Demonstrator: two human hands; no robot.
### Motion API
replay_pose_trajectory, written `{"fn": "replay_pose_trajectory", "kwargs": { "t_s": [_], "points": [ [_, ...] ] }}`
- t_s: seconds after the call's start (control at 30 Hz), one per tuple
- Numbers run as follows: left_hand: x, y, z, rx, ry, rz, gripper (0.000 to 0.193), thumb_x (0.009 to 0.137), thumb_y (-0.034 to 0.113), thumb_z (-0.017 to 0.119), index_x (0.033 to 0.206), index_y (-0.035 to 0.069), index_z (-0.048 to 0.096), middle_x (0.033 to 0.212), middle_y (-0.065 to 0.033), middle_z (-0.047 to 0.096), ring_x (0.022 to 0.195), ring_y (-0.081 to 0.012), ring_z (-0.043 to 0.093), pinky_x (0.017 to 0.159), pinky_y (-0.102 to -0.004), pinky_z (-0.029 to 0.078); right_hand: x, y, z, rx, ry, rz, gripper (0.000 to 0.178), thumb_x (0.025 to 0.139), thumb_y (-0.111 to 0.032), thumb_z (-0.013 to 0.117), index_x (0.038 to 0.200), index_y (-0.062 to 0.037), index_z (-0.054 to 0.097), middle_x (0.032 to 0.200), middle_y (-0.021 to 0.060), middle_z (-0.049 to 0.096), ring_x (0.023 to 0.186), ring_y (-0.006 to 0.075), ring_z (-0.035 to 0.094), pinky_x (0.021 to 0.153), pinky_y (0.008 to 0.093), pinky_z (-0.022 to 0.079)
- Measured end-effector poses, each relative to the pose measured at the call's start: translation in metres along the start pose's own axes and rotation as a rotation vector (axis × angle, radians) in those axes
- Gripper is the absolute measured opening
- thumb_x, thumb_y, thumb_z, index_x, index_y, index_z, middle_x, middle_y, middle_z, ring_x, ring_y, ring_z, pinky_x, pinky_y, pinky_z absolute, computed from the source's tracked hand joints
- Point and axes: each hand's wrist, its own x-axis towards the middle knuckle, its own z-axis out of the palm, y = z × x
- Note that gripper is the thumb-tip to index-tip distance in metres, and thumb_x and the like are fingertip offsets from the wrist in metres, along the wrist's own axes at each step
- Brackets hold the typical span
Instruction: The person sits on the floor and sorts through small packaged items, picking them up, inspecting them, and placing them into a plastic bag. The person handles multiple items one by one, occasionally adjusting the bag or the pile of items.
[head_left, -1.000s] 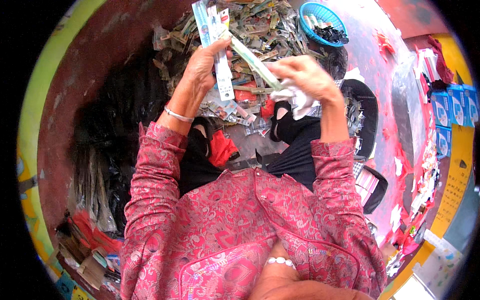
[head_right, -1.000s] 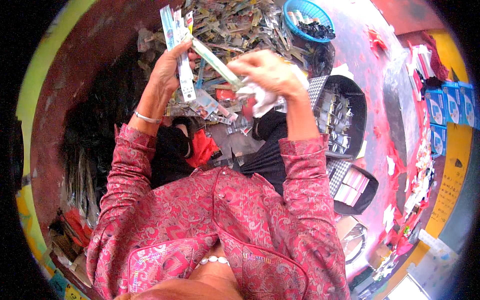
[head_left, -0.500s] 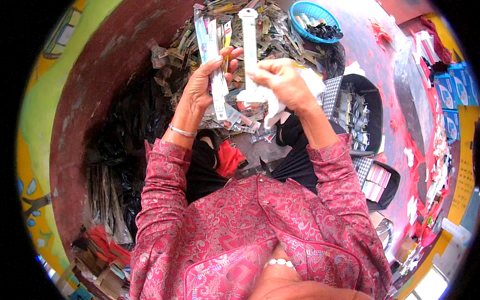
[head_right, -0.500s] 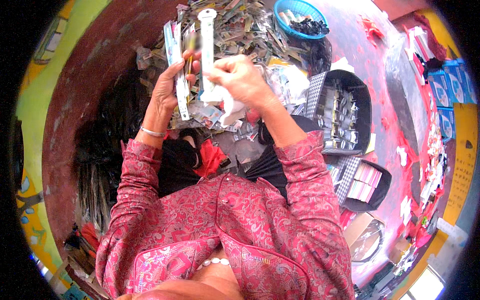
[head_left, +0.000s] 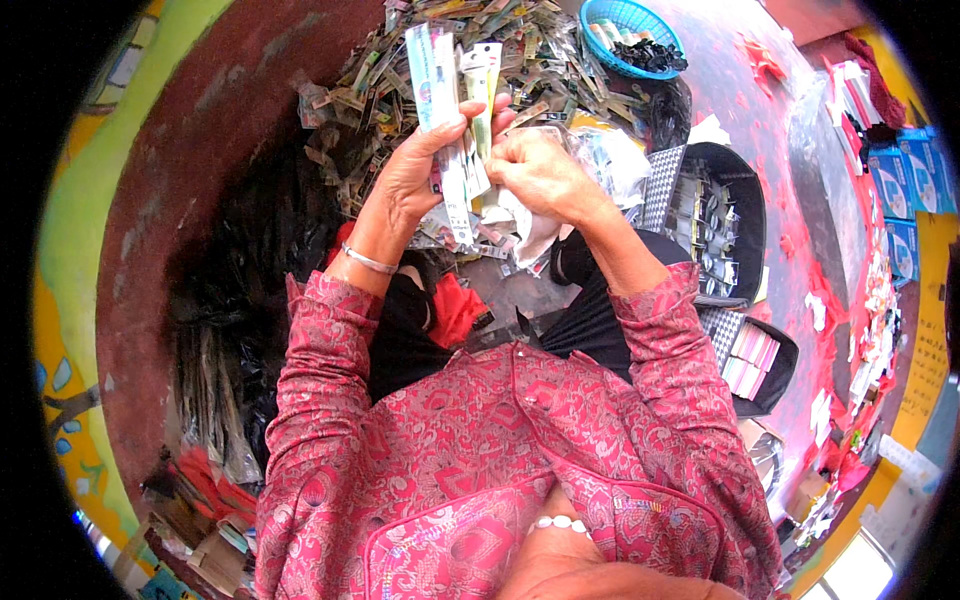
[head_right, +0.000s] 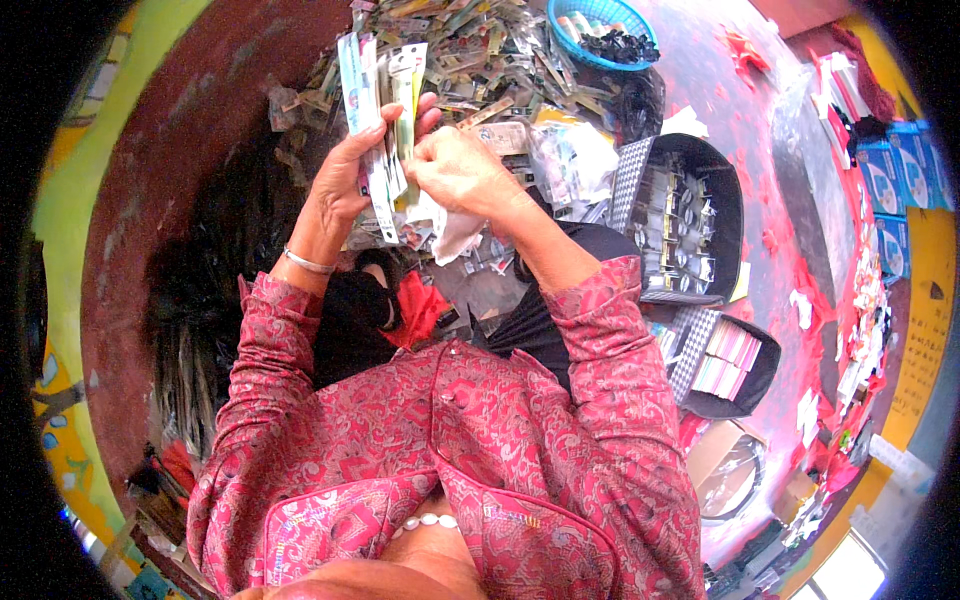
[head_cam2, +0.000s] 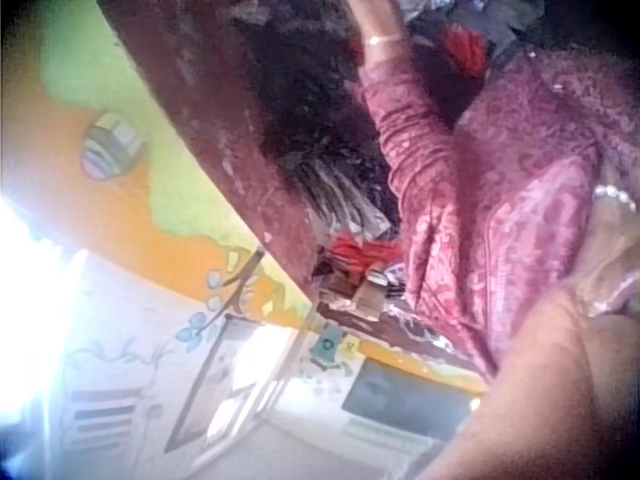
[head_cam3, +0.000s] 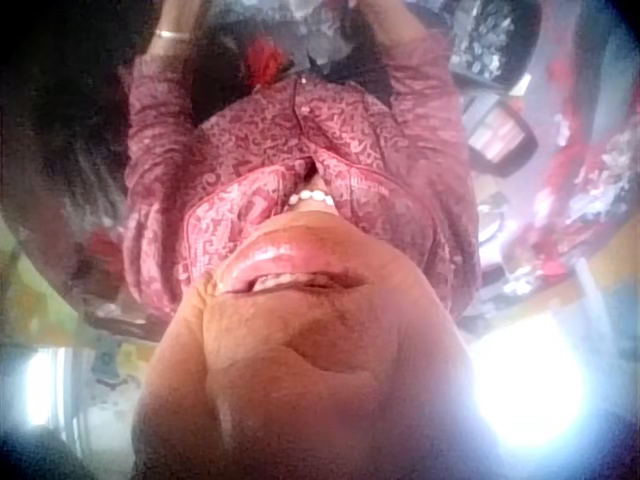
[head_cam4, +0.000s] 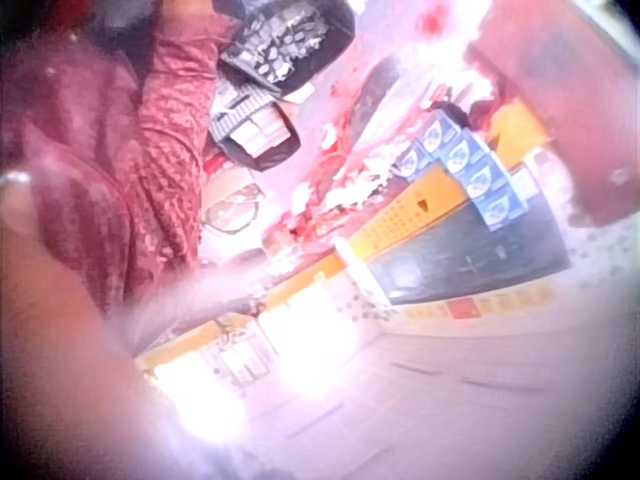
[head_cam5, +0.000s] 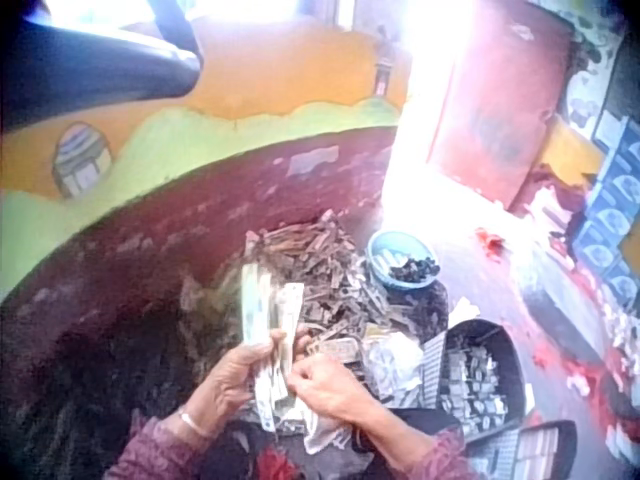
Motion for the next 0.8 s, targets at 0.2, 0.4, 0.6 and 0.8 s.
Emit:
{"fn": "replay_pose_trajectory", "kwargs": {
  "t_s": [0.2, 0.4, 0.6, 0.8],
  "points": [
    [-0.006, 0.005, 0.005, 0.127, -0.019, -0.022, 0.040, 0.072, 0.016, 0.062, 0.108, 0.002, 0.051, 0.123, -0.0166, 0.040, 0.110, -0.0257, 0.044, 0.093, -0.0384, 0.036, 0.004, 0.006, 0.008, 0.085, 0.012, -0.053, 0.026, 0.074, -0.021, 0.053, 0.061, 0.0018, 0.057, 0.052, 0.0038, 0.051, 0.052, 0.0106, 0.049, 0.052, 0.0273, 0.039],
    [-0.012, 0.009, 0.005, 0.070, 0.034, -0.006, 0.028, 0.074, 0.020, 0.061, 0.095, 0.002, 0.053, 0.085, -0.0058, 0.052, 0.073, -0.0157, 0.054, 0.067, -0.0329, 0.051, -0.003, -0.005, -0.007, 0.136, -0.125, -0.050, 0.035, 0.078, -0.033, 0.054, 0.068, 0.0000, 0.063, 0.057, 0.0049, 0.056, 0.053, 0.0114, 0.051, 0.055, 0.0275, 0.042],
    [-0.015, 0.009, 0.004, 0.040, -0.146, -0.089, 0.022, 0.074, 0.019, 0.062, 0.088, 0.006, 0.053, 0.092, -0.0090, 0.048, 0.068, -0.0138, 0.049, 0.061, -0.0300, 0.048, -0.004, 0.003, -0.049, 0.701, 0.024, 0.114, 0.039, 0.074, -0.041, 0.060, 0.076, -0.0020, 0.059, 0.063, 0.0008, 0.055, 0.056, 0.0074, 0.048, 0.051, 0.0217, 0.038],
    [-0.018, -0.002, 0.013, 0.099, -0.199, -0.158, 0.020, 0.070, 0.020, 0.065, 0.075, 0.007, 0.050, 0.089, -0.0116, 0.048, 0.058, -0.0123, 0.046, 0.049, -0.0275, 0.046, -0.005, -0.012, -0.032, 0.817, -0.202, -0.004, 0.030, 0.074, -0.027, 0.063, 0.083, 0.0015, 0.058, 0.070, 0.0067, 0.059, 0.067, 0.0149, 0.057, 0.064, 0.0264, 0.045]
  ]
}}
